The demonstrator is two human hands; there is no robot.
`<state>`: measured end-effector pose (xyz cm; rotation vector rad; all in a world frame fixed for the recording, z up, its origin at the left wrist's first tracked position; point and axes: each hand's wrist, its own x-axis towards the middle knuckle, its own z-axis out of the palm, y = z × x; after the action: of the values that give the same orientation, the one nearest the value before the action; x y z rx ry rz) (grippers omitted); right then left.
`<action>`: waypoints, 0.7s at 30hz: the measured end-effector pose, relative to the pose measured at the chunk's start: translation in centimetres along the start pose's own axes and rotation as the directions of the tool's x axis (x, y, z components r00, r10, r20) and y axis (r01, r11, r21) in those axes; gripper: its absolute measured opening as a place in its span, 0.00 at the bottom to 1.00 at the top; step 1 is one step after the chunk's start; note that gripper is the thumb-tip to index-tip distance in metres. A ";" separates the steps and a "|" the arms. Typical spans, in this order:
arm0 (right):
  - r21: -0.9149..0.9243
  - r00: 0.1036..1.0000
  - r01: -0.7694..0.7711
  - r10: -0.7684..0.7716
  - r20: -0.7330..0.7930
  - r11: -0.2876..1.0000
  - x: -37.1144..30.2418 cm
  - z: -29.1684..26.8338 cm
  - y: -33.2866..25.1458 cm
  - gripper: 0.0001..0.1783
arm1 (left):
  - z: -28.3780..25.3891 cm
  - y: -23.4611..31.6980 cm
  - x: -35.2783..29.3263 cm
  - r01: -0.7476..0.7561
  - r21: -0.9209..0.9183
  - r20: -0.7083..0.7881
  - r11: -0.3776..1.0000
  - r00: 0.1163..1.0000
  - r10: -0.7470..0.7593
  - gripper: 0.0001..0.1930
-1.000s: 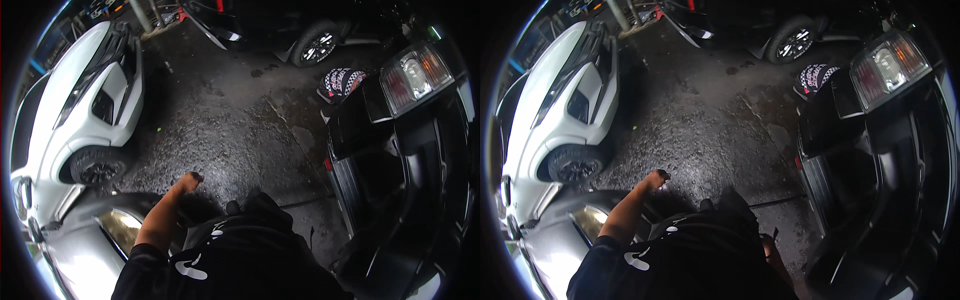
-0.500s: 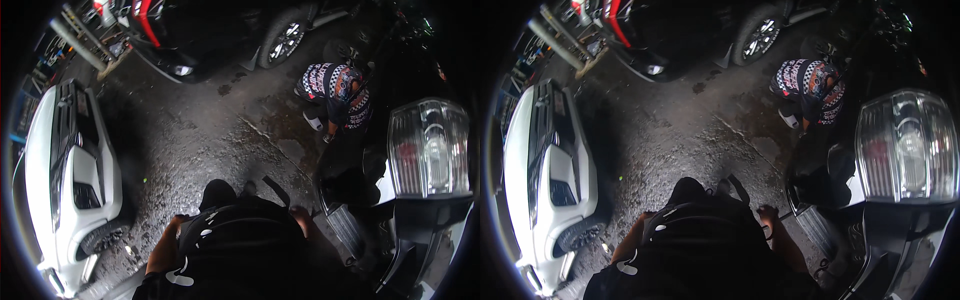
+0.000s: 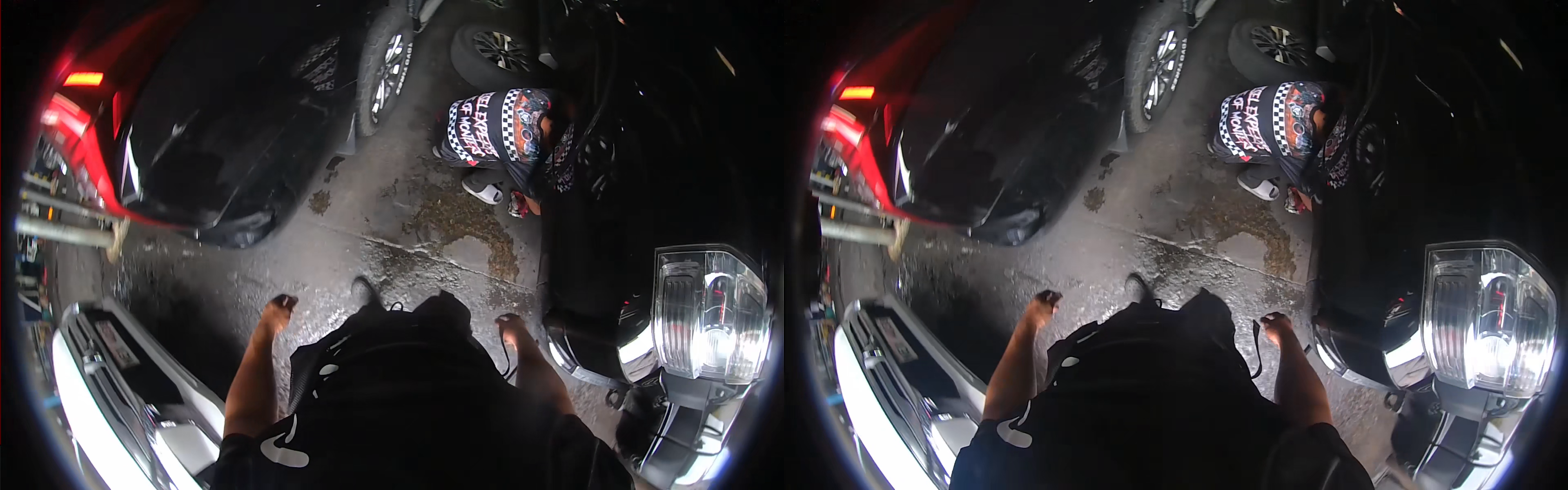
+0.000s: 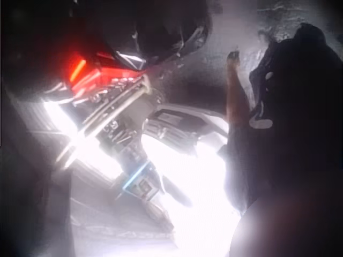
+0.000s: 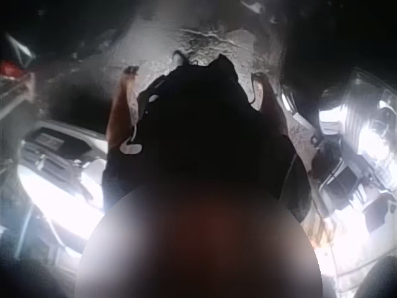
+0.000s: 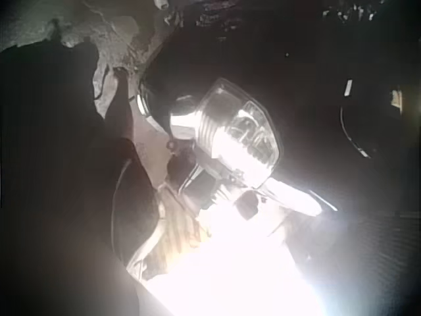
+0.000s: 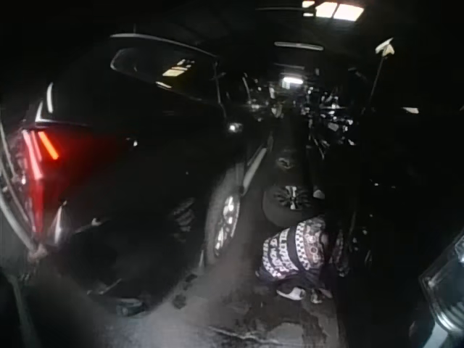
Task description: Replacing or inspecting the brake pads and caliper on a vehicle.
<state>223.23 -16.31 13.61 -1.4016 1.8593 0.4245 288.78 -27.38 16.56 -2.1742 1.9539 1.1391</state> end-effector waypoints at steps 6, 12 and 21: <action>0.831 0.954 -0.260 0.265 0.141 0.492 2.9 4.5 -1.9 0.20 | -12.4 13.4 15.5 -0.068 -0.193 0.037 0.979 0.996 0.077 0.21; 0.959 0.961 -0.226 0.123 0.248 -0.170 8.4 8.0 -4.5 0.08 | -11.5 21.7 24.7 -0.350 -0.118 0.182 0.929 0.912 0.367 0.22; 0.765 0.921 -0.277 0.388 0.039 0.582 15.2 0.2 0.2 0.09 | -10.4 34.6 32.5 -0.364 0.081 0.456 0.928 0.841 0.290 0.24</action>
<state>221.40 -26.34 2.29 -0.4951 2.0505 -0.2967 262.75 -67.87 23.35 -1.3735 2.1522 1.3065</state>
